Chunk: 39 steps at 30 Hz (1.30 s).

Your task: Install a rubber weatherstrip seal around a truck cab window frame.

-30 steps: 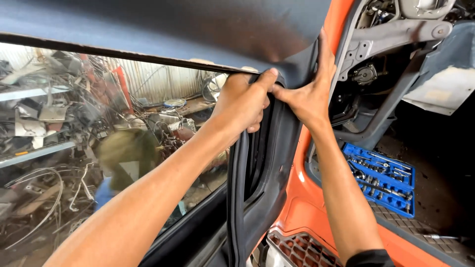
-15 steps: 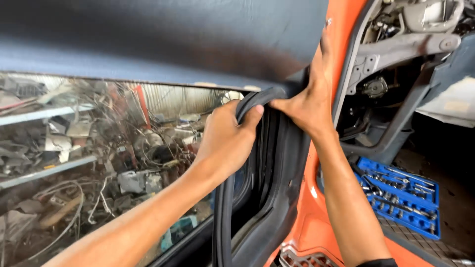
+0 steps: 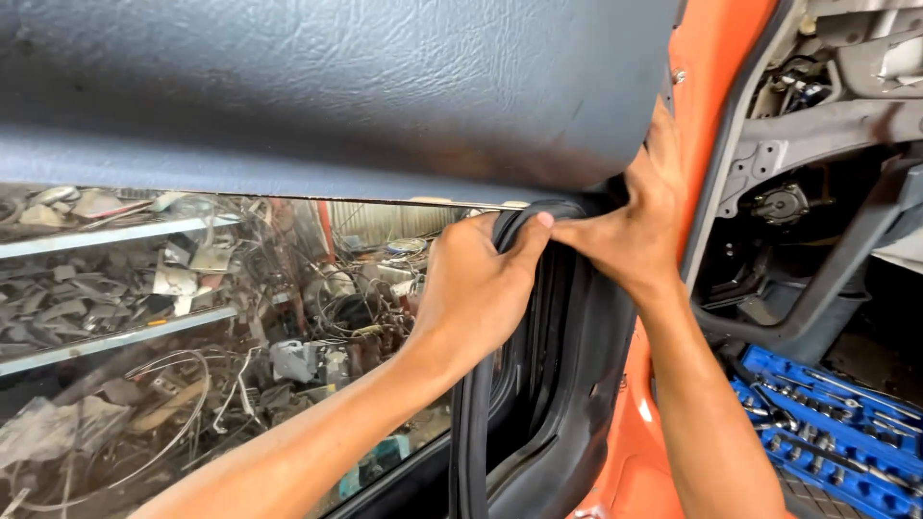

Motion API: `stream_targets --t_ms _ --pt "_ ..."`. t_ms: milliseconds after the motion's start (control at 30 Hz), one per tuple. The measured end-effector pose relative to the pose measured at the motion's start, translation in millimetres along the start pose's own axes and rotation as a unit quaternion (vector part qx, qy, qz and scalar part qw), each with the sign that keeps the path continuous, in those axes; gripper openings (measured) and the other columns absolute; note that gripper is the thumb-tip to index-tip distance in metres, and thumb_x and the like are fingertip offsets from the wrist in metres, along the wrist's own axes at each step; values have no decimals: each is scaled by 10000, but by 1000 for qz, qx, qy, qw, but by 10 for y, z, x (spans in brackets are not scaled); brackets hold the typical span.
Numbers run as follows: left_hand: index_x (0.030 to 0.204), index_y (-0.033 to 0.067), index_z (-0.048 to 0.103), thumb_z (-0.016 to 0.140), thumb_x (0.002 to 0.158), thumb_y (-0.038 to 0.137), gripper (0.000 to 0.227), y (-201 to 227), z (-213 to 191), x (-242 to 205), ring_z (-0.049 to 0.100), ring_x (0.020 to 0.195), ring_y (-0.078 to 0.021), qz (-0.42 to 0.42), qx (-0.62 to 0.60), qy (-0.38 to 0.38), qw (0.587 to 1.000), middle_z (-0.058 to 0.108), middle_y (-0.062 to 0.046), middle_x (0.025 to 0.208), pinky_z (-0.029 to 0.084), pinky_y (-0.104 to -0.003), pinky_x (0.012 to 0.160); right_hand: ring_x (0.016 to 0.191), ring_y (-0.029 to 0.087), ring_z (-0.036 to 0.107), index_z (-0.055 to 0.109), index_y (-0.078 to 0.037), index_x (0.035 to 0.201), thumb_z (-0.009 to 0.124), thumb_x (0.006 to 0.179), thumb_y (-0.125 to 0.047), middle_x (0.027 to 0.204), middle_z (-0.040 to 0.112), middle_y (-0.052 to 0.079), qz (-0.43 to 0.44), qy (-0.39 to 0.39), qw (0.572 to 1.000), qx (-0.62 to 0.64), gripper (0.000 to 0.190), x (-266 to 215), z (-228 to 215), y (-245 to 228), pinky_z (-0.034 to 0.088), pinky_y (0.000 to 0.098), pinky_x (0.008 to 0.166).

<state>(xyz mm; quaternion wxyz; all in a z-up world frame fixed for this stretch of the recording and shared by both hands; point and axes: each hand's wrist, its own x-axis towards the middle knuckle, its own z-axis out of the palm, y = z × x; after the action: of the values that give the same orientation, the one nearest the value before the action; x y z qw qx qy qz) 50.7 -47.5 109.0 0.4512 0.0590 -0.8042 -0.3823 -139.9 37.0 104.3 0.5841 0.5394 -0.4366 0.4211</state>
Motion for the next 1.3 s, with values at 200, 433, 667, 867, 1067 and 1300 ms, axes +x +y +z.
stream_targets --t_ms 200,433,667,867,1067,1300 --pt "873 61 711 662 902 327 272 75 -189 -83 521 492 -110 -23 -1 -77 997 566 -34 543 455 -350 475 1465 419 446 647 -9 1375 1033 667 -433 1595 468 248 13 8 999 31 911 35 -29 -22 384 505 1232" --pt "888 32 724 648 945 321 304 109 -255 -87 526 506 -97 29 57 23 998 578 -20 543 484 -337 504 1453 443 418 622 7 1365 1038 754 -463 1516 485 236 -44 28 998 40 875 151 60 -70 358 534 1234" --pt "927 52 736 616 940 366 336 386 -295 -192 471 443 -137 -86 32 -18 996 480 -54 506 408 -384 439 1462 435 476 652 -14 1351 991 812 -513 1476 561 206 -38 51 997 51 809 130 65 -116 391 544 1206" --pt "1100 49 753 635 1002 388 372 -4 -537 -809 583 601 -54 2 31 18 999 740 21 709 479 -298 535 1557 444 358 590 -13 1489 926 758 -640 1610 491 225 -6 64 998 18 1020 -3 244 -35 201 635 1270" --pt "900 13 682 615 972 402 401 148 -455 -691 575 499 -65 -29 52 116 991 554 -21 598 482 -308 466 1563 422 295 347 20 1602 896 763 -716 1667 329 245 -27 89 996 6 1244 -39 417 22 223 597 1301" --pt "804 10 701 629 978 378 414 251 -446 -432 461 479 -90 47 41 195 979 519 6 531 391 -338 438 1569 406 308 287 13 1653 961 734 -668 1662 294 240 6 109 994 12 1328 -37 474 17 285 537 1322"
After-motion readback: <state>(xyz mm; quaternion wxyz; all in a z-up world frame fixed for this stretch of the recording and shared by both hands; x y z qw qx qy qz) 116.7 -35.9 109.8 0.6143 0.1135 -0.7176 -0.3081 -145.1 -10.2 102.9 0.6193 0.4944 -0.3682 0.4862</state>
